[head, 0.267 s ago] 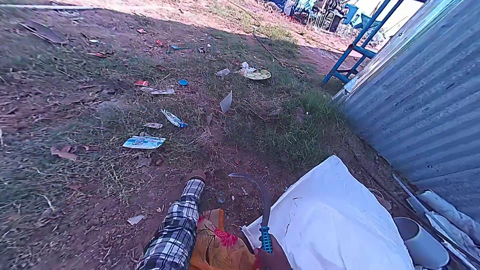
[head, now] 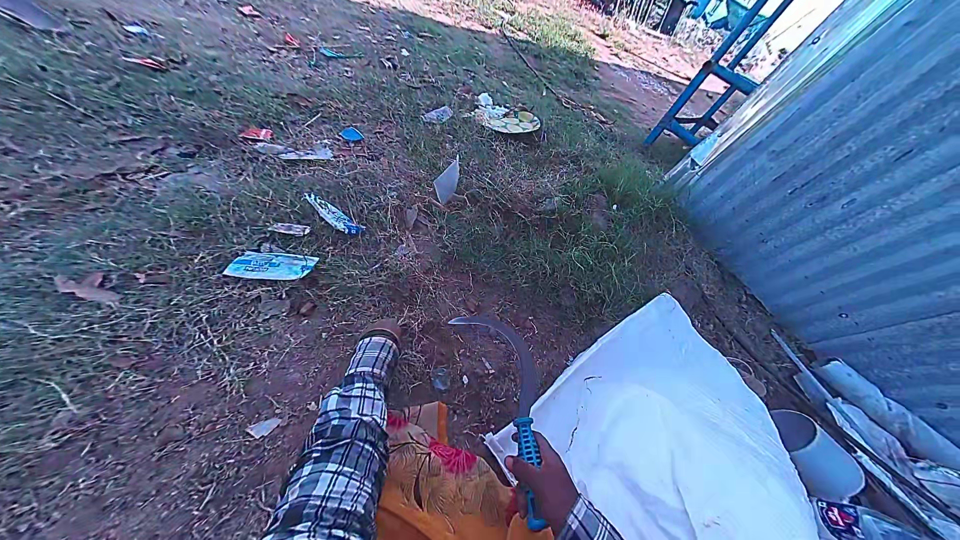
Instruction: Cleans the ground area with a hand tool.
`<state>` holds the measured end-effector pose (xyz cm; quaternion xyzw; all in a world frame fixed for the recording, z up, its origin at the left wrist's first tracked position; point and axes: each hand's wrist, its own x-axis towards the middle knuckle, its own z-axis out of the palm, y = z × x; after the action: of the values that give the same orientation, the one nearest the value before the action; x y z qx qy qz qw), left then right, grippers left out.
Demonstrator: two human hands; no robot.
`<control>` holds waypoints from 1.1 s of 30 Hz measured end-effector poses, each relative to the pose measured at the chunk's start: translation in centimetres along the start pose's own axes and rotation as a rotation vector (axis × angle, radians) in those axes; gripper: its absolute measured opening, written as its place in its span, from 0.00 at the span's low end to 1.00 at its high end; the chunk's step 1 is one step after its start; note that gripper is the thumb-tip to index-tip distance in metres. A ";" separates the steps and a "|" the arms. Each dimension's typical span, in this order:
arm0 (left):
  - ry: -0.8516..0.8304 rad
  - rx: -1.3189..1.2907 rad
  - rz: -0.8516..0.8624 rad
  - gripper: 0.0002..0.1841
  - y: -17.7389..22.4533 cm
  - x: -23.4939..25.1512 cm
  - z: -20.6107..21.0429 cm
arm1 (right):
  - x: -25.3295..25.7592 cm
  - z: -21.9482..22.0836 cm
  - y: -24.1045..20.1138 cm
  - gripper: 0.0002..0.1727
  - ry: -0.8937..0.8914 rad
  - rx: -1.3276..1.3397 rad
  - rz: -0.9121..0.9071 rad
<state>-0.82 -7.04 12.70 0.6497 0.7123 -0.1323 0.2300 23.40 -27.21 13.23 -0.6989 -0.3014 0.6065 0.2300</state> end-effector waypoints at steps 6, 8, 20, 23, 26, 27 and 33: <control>-0.231 -0.258 -0.079 0.25 -3.6 12.9 6.9 | 3.1 0.7 -3.6 0.33 0.111 0.097 -0.083; -0.222 -0.338 -0.110 0.26 -4.1 13.1 6.7 | 4.5 1.1 -5.0 0.32 0.144 0.128 -0.115; 0.101 -0.596 -0.176 0.38 -5.7 11.2 3.5 | 14.7 6.0 -14.5 0.40 0.123 -0.613 -0.270; 0.343 -0.650 -0.202 0.37 -5.8 10.8 3.3 | 15.3 6.8 -13.4 0.37 0.063 -0.660 -0.217; 0.580 -0.735 -0.167 0.34 -6.2 11.3 3.9 | 13.2 7.5 -9.9 0.37 0.026 -0.751 -0.174; 0.642 -0.775 -0.134 0.33 -6.2 11.6 4.0 | 12.1 7.6 -8.5 0.38 0.008 -0.780 -0.162; 0.624 -0.689 0.004 0.32 -4.7 13.3 5.2 | 5.7 7.0 -1.3 0.37 -0.083 -0.833 -0.118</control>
<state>-5.28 1.37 1.11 0.5457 0.7485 0.3146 0.2073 16.78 -22.61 8.99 -0.6887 -0.5692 0.4463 -0.0502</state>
